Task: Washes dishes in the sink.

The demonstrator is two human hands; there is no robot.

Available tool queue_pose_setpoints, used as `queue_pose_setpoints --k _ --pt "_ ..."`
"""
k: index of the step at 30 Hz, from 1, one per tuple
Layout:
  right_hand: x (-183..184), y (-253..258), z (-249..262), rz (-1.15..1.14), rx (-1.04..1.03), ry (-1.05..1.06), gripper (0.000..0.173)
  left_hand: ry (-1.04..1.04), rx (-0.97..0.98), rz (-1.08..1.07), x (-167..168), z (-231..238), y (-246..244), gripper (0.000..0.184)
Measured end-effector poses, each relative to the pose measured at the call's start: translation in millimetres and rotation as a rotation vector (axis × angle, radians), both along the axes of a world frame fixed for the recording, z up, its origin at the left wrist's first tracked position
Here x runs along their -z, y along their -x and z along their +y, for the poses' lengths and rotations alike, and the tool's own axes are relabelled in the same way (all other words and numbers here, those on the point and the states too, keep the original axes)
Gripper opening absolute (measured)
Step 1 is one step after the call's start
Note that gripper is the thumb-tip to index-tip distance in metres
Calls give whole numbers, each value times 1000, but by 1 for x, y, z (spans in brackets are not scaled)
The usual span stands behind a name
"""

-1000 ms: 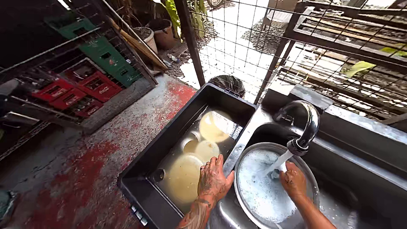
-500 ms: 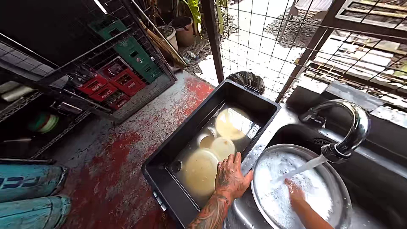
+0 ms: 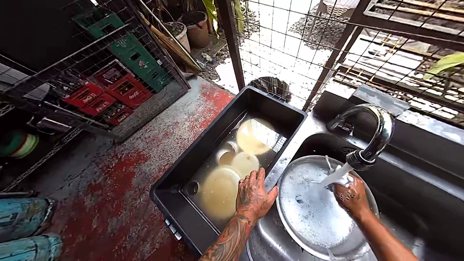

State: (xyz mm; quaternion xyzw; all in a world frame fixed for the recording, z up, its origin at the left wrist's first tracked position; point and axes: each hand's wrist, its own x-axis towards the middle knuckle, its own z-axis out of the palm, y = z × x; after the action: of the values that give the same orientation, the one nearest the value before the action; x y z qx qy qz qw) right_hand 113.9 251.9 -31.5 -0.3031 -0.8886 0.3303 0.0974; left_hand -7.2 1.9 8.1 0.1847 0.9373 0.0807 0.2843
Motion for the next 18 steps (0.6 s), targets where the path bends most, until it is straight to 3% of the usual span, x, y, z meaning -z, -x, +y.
queue_pose_setpoints --k 3,5,7,10,13,18 --pt "52 -4 -1 -178 35 -80 46 16 10 6 -2 1 0 77" --pt "90 -9 -9 -342 -91 -110 62 15 6 19 -1 1 -1 77" --pt "104 -7 -22 -538 -240 -71 71 14 2 26 -1 0 0 77" --pt "105 -2 -43 -641 -129 -28 62 21 -6 19 1 1 0 77" --pt "107 -8 -57 -653 -228 179 54 18 -6 26 1 2 1 77" --pt "87 -9 -28 -575 -196 218 43 -8 -6 57 1 0 0 76"
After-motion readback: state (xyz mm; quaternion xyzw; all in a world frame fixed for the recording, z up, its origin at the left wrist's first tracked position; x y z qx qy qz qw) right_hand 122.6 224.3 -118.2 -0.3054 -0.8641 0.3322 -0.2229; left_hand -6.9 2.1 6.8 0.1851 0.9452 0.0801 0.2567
